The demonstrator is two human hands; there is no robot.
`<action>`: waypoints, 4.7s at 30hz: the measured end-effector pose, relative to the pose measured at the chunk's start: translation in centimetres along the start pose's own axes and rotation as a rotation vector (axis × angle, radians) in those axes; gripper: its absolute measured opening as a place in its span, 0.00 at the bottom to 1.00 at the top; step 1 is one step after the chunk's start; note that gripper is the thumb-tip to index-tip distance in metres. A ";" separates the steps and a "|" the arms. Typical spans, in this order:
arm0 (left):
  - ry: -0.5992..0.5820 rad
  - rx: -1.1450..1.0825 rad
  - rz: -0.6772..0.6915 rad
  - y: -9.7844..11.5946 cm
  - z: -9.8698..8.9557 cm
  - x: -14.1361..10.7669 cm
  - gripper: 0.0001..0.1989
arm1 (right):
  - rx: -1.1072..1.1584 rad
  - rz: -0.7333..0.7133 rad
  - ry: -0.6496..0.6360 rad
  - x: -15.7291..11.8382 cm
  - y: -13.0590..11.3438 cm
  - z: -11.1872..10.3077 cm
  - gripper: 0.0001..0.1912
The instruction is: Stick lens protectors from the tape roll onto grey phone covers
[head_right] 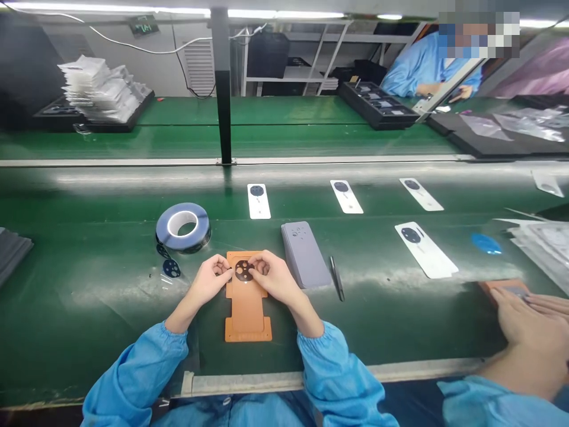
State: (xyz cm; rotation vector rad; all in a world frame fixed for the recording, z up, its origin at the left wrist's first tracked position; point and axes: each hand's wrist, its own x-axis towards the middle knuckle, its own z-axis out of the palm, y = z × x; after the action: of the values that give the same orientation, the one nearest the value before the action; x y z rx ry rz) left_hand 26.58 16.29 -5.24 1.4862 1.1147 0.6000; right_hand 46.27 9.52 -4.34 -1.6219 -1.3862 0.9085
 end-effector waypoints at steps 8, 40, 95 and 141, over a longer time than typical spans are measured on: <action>0.022 0.060 -0.007 -0.4 0.5 0.3 0.07 | 0.020 0.009 0.002 0.1 0.2 0.0 0.06; 0.057 0.154 0.009 0.2 0.7 -0.7 0.06 | -0.313 -0.020 0.201 0.1 -0.5 -5.6 0.11; -0.188 0.294 0.209 -1.2 -1.1 -2.5 0.17 | -0.437 -0.252 -0.100 -0.5 -1.6 -0.3 0.22; -0.057 -0.210 -0.064 0.4 -2.3 -2.1 0.18 | -0.169 -0.101 -0.053 -7.9 -4.0 2.9 0.20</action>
State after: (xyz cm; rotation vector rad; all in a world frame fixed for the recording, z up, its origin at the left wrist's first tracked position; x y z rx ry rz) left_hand 23.91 15.51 -3.83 1.2753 1.0188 0.6072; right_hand 40.89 2.39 -1.79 -1.6451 -1.6031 0.7984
